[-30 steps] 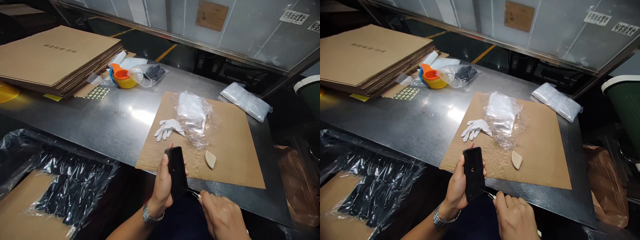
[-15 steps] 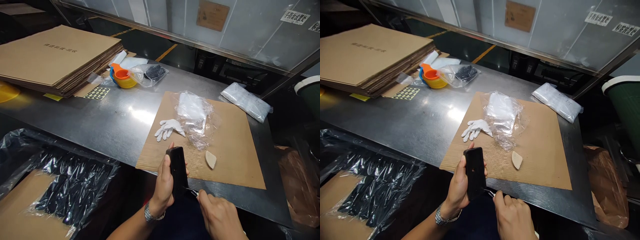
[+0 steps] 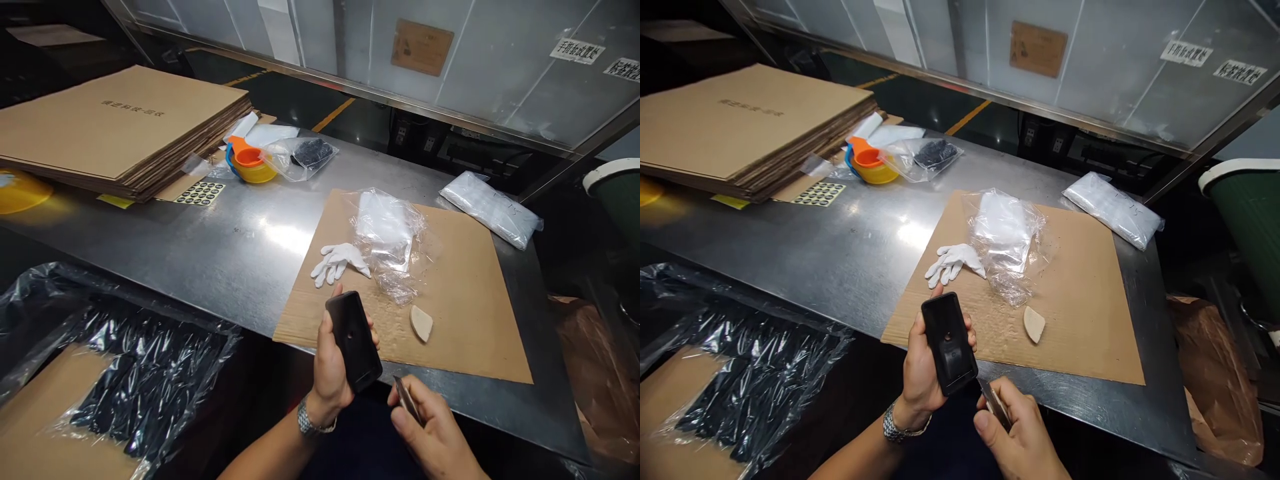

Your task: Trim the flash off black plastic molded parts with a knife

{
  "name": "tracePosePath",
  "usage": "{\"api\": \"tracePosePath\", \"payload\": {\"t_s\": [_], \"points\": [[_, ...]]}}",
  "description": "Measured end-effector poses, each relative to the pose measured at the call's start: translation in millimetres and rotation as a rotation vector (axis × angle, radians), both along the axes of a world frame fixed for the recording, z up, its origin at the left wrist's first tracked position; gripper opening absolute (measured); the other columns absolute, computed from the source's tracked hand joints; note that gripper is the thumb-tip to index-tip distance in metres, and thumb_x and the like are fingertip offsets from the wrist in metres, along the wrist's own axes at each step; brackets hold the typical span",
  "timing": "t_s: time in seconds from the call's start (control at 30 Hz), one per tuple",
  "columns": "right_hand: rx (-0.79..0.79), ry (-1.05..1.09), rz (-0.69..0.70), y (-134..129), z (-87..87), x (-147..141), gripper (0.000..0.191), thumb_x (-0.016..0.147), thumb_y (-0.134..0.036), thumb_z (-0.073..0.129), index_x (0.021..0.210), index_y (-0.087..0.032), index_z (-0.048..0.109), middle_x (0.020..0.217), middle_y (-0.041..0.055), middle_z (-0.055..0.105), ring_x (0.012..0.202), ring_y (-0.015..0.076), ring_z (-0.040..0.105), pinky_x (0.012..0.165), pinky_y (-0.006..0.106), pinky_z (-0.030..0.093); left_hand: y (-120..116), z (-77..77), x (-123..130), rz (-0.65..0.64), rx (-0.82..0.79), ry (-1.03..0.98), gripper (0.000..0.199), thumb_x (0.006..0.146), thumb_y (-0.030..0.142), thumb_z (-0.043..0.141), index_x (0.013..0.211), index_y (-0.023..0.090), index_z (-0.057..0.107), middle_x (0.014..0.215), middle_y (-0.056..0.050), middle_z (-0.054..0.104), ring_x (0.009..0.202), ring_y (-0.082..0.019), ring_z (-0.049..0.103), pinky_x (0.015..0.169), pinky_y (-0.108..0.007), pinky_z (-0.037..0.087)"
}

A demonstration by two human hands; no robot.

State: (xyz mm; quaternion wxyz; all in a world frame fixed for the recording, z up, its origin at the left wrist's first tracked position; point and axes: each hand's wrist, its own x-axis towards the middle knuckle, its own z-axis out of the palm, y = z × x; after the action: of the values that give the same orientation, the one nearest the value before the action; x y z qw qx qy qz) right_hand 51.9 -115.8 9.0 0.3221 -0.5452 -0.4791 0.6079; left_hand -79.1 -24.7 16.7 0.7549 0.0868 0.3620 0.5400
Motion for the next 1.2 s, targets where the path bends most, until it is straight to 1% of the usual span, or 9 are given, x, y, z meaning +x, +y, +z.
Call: {"api": "tracePosePath", "payload": {"t_s": [0.13, 0.4, 0.47, 0.53, 0.6, 0.8, 0.93, 1.0, 1.2], "points": [[0.32, -0.355, -0.143, 3.0, -0.8, -17.1, 0.013, 0.086, -0.028, 0.051, 0.086, -0.018, 0.058, 0.052, -0.0073, 0.04, 0.044, 0.0066, 0.037, 0.045, 0.018, 0.032, -2.3, 2.3, 5.1, 0.04, -0.027, 0.046, 0.058, 0.087, 0.051, 0.04, 0.14, 0.032, 0.027, 0.071, -0.001, 0.061, 0.056, -0.014, 0.058, 0.053, -0.024, 0.048], [0.838, -0.477, -0.114, 13.8, -3.5, -32.9, 0.014, 0.086, -0.012, 0.048, 0.091, -0.015, 0.061, 0.061, -0.0001, 0.062, 0.048, 0.01, 0.055, 0.047, 0.021, 0.04, -4.7, 0.7, 9.3, 0.007, -0.11, 0.123, 0.058, 0.086, 0.052, 0.043, 0.138, 0.03, 0.032, 0.072, 0.0, 0.06, 0.053, -0.013, 0.058, 0.05, -0.024, 0.049], [1.032, -0.575, -0.133, 13.6, -6.8, -35.5, 0.015, 0.086, -0.009, 0.046, 0.093, -0.011, 0.06, 0.058, 0.0017, 0.061, 0.045, 0.011, 0.053, 0.045, 0.024, 0.037, -3.4, -1.7, 9.7, 0.007, -0.159, 0.104, 0.057, 0.085, 0.052, 0.044, 0.137, 0.029, 0.034, 0.071, 0.0, 0.06, 0.052, -0.013, 0.058, 0.049, -0.024, 0.049], [1.133, -0.616, -0.126, 11.4, -11.2, -37.5, 0.015, 0.086, -0.008, 0.044, 0.09, -0.01, 0.058, 0.054, 0.0011, 0.058, 0.041, 0.0104, 0.048, 0.043, 0.025, 0.034, -1.5, -3.9, 9.4, 0.001, -0.207, 0.071, 0.055, 0.086, 0.051, 0.043, 0.135, 0.028, 0.036, 0.07, -0.001, 0.061, 0.05, -0.013, 0.058, 0.048, -0.024, 0.049], [1.085, -0.566, -0.105, 8.8, -13.9, -36.9, 0.015, 0.088, -0.012, 0.042, 0.084, -0.013, 0.056, 0.055, -0.0002, 0.056, 0.042, 0.0093, 0.047, 0.045, 0.024, 0.035, 0.4, -5.2, 7.9, -0.009, -0.233, 0.045, 0.052, 0.088, 0.05, 0.041, 0.135, 0.028, 0.036, 0.069, 0.0, 0.061, 0.05, -0.013, 0.059, 0.047, -0.023, 0.049], [0.659, -0.446, -0.172, 7.7, -3.9, -22.2, 0.021, 0.089, -0.024, 0.048, 0.07, -0.018, 0.052, 0.049, -0.0067, 0.04, 0.041, 0.0064, 0.038, 0.042, 0.019, 0.031, -0.3, -4.2, 3.4, -0.088, -0.219, 0.062, 0.052, 0.088, 0.051, 0.039, 0.136, 0.032, 0.035, 0.072, -0.001, 0.06, 0.05, -0.013, 0.058, 0.042, -0.021, 0.046], [0.333, -0.339, -0.279, 8.4, -1.8, -23.3, 0.013, 0.086, -0.032, 0.053, 0.083, -0.019, 0.052, 0.053, -0.0075, 0.04, 0.044, 0.007, 0.035, 0.042, 0.019, 0.03, -6.0, -1.6, 5.9, -0.043, -0.155, 0.088, 0.052, 0.089, 0.049, 0.038, 0.138, 0.034, 0.031, 0.073, -0.001, 0.06, 0.054, -0.012, 0.058, 0.047, -0.021, 0.048], [0.19, -0.262, -0.305, 9.3, -4.4, -27.1, 0.018, 0.083, -0.034, 0.055, 0.091, -0.019, 0.048, 0.056, -0.0081, 0.04, 0.046, 0.0076, 0.037, 0.044, 0.019, 0.032, -9.4, -0.7, 7.3, 0.02, -0.092, 0.105, 0.052, 0.089, 0.049, 0.037, 0.138, 0.035, 0.029, 0.074, -0.001, 0.061, 0.057, -0.013, 0.058, 0.05, -0.022, 0.049], [-0.023, -0.069, -0.242, 16.6, -7.8, -33.0, 0.035, 0.076, -0.031, 0.058, 0.104, -0.02, 0.039, 0.059, -0.0089, 0.044, 0.052, 0.0086, 0.042, 0.05, 0.02, 0.035, -15.3, -1.3, 7.0, 0.12, 0.003, 0.069, 0.054, 0.09, 0.049, 0.034, 0.14, 0.034, 0.025, 0.076, -0.002, 0.061, 0.06, -0.016, 0.058, 0.054, -0.031, 0.053]]}}
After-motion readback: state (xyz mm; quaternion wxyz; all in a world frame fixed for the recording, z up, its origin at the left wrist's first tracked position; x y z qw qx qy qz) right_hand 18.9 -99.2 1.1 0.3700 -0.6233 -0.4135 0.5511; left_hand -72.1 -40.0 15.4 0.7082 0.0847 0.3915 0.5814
